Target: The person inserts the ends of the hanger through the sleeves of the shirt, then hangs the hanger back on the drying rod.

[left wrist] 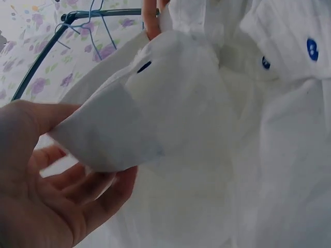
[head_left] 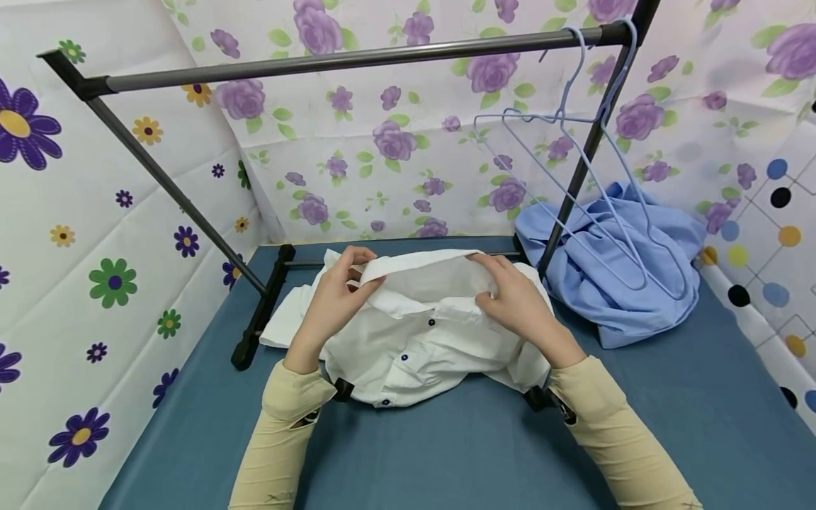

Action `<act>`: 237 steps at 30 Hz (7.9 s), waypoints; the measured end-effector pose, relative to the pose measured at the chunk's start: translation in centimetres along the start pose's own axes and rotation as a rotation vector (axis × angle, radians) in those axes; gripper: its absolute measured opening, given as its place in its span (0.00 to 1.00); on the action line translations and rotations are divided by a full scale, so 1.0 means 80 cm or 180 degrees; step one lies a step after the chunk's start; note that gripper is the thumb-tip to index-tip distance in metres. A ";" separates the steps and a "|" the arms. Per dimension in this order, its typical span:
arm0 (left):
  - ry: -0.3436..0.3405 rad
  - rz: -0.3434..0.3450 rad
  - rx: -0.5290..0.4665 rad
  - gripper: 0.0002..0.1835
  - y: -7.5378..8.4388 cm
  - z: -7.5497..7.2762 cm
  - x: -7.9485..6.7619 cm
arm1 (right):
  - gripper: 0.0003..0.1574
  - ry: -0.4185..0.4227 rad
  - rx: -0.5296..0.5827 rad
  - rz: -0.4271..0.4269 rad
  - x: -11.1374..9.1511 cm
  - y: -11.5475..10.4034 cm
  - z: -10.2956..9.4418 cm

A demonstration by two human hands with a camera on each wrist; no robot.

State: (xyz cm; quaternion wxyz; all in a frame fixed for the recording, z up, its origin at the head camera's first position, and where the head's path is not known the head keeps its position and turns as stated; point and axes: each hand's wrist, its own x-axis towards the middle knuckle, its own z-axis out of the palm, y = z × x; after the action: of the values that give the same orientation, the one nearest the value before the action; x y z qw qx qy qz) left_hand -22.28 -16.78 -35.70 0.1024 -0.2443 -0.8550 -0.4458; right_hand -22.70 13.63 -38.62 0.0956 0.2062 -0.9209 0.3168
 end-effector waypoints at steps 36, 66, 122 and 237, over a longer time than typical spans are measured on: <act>-0.0430 -0.0076 0.0338 0.39 -0.006 0.006 0.010 | 0.46 -0.0096 -0.0042 -0.0539 -0.001 -0.007 -0.011; -0.0380 0.0104 0.0182 0.40 -0.009 0.001 0.002 | 0.28 0.0677 0.0085 -0.1107 0.005 -0.030 -0.057; -0.0463 0.0045 -0.0149 0.32 0.027 -0.010 -0.010 | 0.24 0.1794 -0.0378 0.0473 0.012 -0.022 -0.184; -0.0470 0.0282 -0.0211 0.24 0.022 -0.009 -0.006 | 0.15 0.0968 -0.0492 -0.1457 -0.118 -0.015 -0.204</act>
State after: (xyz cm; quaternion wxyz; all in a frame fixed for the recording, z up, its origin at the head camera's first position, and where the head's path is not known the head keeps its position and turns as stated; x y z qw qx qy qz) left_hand -21.00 -16.65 -34.21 0.0505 -0.3174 -0.8334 -0.4497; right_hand -12.99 25.95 -28.09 0.3171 0.3510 -0.8469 0.2431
